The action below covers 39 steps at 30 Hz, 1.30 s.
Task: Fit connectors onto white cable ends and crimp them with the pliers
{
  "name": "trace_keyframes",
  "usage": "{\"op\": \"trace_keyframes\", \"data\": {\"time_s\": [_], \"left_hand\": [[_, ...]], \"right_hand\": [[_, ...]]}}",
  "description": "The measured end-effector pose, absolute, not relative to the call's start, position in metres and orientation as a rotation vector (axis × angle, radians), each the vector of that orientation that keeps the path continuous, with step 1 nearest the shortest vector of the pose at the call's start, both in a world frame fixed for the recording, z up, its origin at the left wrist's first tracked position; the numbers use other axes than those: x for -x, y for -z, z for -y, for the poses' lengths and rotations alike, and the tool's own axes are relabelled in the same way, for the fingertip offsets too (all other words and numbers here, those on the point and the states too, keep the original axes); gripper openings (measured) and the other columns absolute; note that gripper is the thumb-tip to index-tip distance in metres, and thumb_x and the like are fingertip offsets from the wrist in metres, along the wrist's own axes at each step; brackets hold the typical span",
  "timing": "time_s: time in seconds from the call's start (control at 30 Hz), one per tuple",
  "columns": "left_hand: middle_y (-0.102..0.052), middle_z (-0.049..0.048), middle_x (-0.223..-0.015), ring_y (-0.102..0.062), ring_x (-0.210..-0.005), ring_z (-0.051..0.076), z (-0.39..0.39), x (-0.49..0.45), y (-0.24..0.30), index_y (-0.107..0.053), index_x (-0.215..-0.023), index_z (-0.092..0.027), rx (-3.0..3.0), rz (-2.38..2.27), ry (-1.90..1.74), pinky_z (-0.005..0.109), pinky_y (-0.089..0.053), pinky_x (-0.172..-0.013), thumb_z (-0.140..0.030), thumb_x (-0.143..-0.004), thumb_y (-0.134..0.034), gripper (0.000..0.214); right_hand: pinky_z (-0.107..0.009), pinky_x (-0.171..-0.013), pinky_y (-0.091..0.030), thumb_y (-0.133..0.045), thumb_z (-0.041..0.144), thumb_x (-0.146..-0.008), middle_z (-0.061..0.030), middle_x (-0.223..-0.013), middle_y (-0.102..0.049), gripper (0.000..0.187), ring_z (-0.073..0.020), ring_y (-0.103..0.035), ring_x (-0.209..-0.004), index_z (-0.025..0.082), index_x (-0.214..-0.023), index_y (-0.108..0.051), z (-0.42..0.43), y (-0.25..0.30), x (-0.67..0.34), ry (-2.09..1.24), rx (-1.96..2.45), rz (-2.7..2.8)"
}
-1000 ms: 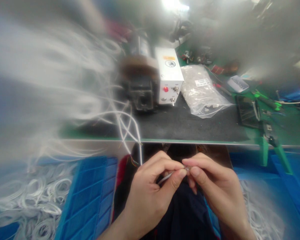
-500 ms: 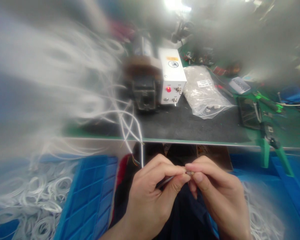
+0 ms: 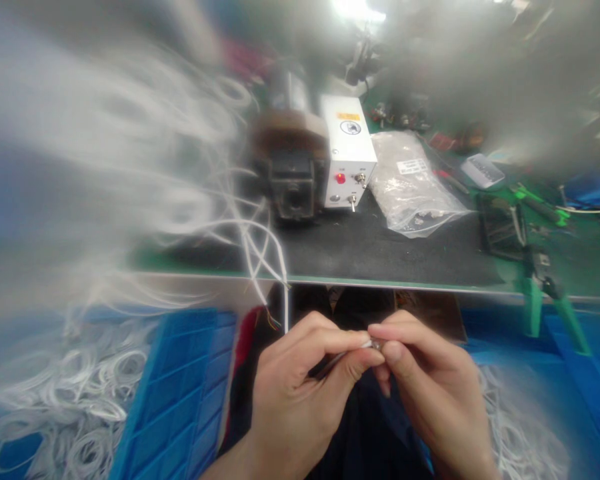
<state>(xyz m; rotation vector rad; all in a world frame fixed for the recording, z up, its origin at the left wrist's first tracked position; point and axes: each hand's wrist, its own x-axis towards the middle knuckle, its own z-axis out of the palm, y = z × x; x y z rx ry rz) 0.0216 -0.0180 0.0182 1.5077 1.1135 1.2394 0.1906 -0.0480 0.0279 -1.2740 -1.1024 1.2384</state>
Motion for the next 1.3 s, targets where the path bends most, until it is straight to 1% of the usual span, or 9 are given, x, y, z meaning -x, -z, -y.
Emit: {"op": "trace_keyframes", "data": {"time_s": [0.27, 0.47, 0.57, 0.63, 0.73, 0.83, 0.93, 1.1, 1.3], "left_hand": [[-0.073, -0.0095, -0.076, -0.068, -0.064, 0.006, 0.017, -0.023, -0.017, -0.077, -0.093, -0.029, -1.377, -1.169, -1.148, 0.016, -0.052, -0.063, -0.013, -0.09, -0.089, 0.02], [-0.076, -0.0064, -0.081, -0.072, -0.071, 0.009, 0.011, -0.027, -0.02, -0.076, -0.091, -0.027, -1.151, -1.111, -1.23, 0.016, -0.057, -0.067, -0.015, -0.094, -0.085, 0.015], [-0.08, -0.0033, -0.09, -0.077, -0.077, 0.011, 0.007, -0.029, -0.023, -0.078, -0.101, -0.027, -0.997, -1.072, -1.247, 0.017, -0.061, -0.071, -0.018, -0.1, -0.077, 0.01], [-0.082, -0.0006, -0.097, -0.08, -0.088, 0.014, 0.003, -0.029, -0.023, -0.079, -0.104, -0.027, -0.947, -1.077, -1.262, 0.019, -0.064, -0.081, -0.02, -0.101, -0.078, 0.007], [-0.083, 0.0026, -0.102, -0.081, -0.099, 0.018, -0.005, -0.029, -0.021, -0.078, -0.11, -0.025, -0.868, -1.087, -1.291, 0.025, -0.063, -0.092, -0.024, -0.098, -0.082, 0.013], [-0.082, 0.0029, -0.098, -0.079, -0.091, 0.018, -0.017, -0.029, -0.017, -0.075, -0.117, -0.024, -0.74, -0.997, -1.262, 0.025, -0.064, -0.085, -0.028, -0.097, -0.084, 0.022], [-0.081, 0.0028, -0.102, -0.077, -0.084, 0.014, -0.031, -0.028, -0.014, -0.072, -0.122, -0.025, -0.643, -0.893, -1.247, 0.021, -0.061, -0.074, -0.032, -0.099, -0.081, 0.025], [-0.078, 0.0068, -0.132, -0.076, -0.115, 0.018, -0.048, -0.027, -0.009, -0.073, -0.133, -0.028, -0.735, -0.84, -1.353, 0.026, -0.061, -0.098, -0.033, -0.108, -0.07, 0.026], [-0.082, 0.0036, -0.118, -0.077, -0.102, 0.014, -0.05, -0.023, -0.004, -0.081, -0.117, -0.027, -0.756, -0.846, -1.339, 0.021, -0.062, -0.088, -0.031, -0.107, -0.072, 0.014]], "right_hand": [[-0.019, -0.058, -0.051, -0.071, 0.025, -0.108, 0.0017, -0.085, -0.064, 0.017, -0.0076, -0.064, -0.065, 0.029, -0.117, -0.084, 0.043, -0.017, -0.191, -1.38, 1.208, 0.977], [-0.021, -0.062, -0.055, -0.069, 0.032, -0.109, 0.0001, -0.097, -0.071, 0.032, -0.0111, -0.066, -0.073, 0.034, -0.141, -0.072, 0.043, -0.004, -0.186, -1.428, 1.128, 0.84], [-0.021, -0.072, -0.056, -0.075, 0.032, -0.105, 0.0007, -0.094, -0.074, 0.016, -0.012, -0.068, -0.08, 0.031, -0.121, -0.078, 0.038, -0.004, -0.18, -1.404, 1.211, 0.934], [-0.023, -0.082, -0.056, -0.076, 0.032, -0.104, 0.0001, -0.097, -0.076, 0.008, -0.014, -0.07, -0.088, 0.028, -0.11, -0.079, 0.032, -0.008, -0.174, -1.382, 1.239, 1.026], [-0.027, -0.09, -0.054, -0.073, 0.034, -0.105, -0.0015, -0.106, -0.076, 0.009, -0.0167, -0.069, -0.096, 0.027, -0.109, -0.079, 0.02, -0.016, -0.167, -1.314, 1.229, 1.151], [-0.025, -0.076, -0.051, -0.073, 0.038, -0.106, 0.0003, -0.09, -0.071, 0.016, -0.0141, -0.064, -0.081, 0.024, -0.099, -0.078, 0.007, -0.019, -0.162, -1.347, 1.206, 1.148], [-0.023, -0.061, -0.039, -0.073, 0.042, -0.105, 0.0031, -0.072, -0.062, 0.028, -0.0105, -0.051, -0.065, 0.021, -0.088, -0.074, -0.003, -0.015, -0.16, -1.517, 1.15, 1.023], [-0.023, -0.058, -0.033, -0.071, 0.043, -0.106, 0.0016, -0.072, -0.062, 0.028, -0.0101, -0.047, -0.062, 0.021, -0.091, -0.078, -0.013, -0.009, -0.16, -1.695, 1.061, 0.876], [-0.023, -0.06, -0.035, -0.073, 0.041, -0.105, 0.0008, -0.074, -0.062, 0.026, -0.0107, -0.048, -0.065, 0.02, -0.089, -0.078, -0.017, -0.008, -0.157, -1.738, 1.051, 0.869]]}}
